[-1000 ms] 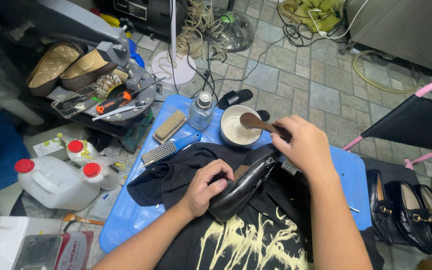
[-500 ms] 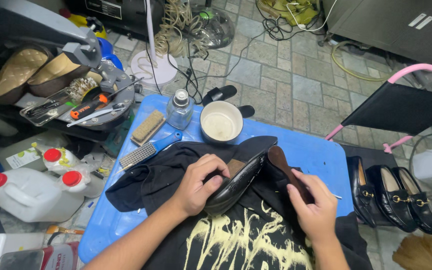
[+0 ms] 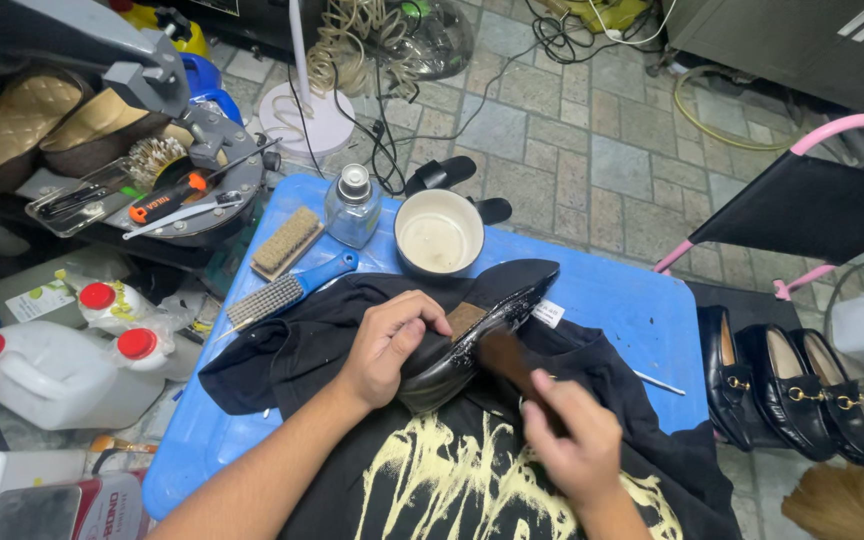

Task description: The person scrubs a black loafer with a wooden brush, repeatedly dipping the brush into a small bowl of liquid. The shoe is rotated and repositioned to clean different areas, including the toe, sides, and heel. The person also wipes the shoe with a black cloth.

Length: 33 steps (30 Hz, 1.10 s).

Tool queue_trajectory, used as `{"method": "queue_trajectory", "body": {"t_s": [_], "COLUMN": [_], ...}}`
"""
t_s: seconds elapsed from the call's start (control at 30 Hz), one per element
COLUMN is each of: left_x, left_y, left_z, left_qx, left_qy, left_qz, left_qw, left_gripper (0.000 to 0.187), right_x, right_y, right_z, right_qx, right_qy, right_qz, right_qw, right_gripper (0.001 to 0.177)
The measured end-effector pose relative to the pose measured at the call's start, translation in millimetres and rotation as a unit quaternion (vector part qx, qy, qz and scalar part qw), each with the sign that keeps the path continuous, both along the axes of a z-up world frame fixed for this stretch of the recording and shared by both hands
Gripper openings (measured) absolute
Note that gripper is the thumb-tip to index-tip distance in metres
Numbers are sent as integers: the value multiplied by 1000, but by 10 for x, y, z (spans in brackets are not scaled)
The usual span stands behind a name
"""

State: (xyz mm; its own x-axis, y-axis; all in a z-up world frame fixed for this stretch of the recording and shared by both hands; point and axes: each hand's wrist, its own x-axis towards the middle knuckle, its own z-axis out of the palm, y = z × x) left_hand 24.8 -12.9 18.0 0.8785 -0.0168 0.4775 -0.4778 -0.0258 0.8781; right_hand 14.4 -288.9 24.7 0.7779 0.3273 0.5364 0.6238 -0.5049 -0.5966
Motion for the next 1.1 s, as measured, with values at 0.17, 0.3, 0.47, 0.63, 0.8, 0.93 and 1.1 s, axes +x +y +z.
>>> {"method": "queue_trajectory", "body": {"t_s": [0.17,0.3,0.47,0.63,0.8,0.93,1.1], "left_x": [26,31,112,163,204,216,203], "left_y": [49,19,2,4,-10,-24,-66], "left_z": [-75,-179,-327,-472,-504,-510,-521], "left_qx": [-22,-72,-167,-260,-273,-285,-275], "left_qy": [15,36,112,163,163,164,163], "left_qz": [-9,-33,-48,-82,-77,-84,-93], "left_qw": [1000,996,978,948,945,941,943], "left_gripper": [49,49,52,53,55,57,80], "right_x": [17,65,5,16,58,55,-24], "right_y": [47,65,155,183,184,221,253], "right_z": [-30,-101,-142,-129,-89,-48,64], "right_qx": [3,62,-67,68,-120,-30,-120], "right_qy": [18,36,-68,74,-82,-44,-129], "right_qz": [22,-115,99,-45,186,79,181], "right_qw": [1000,991,990,994,972,995,967], "right_gripper": [34,33,36,31,37,35,35]}}
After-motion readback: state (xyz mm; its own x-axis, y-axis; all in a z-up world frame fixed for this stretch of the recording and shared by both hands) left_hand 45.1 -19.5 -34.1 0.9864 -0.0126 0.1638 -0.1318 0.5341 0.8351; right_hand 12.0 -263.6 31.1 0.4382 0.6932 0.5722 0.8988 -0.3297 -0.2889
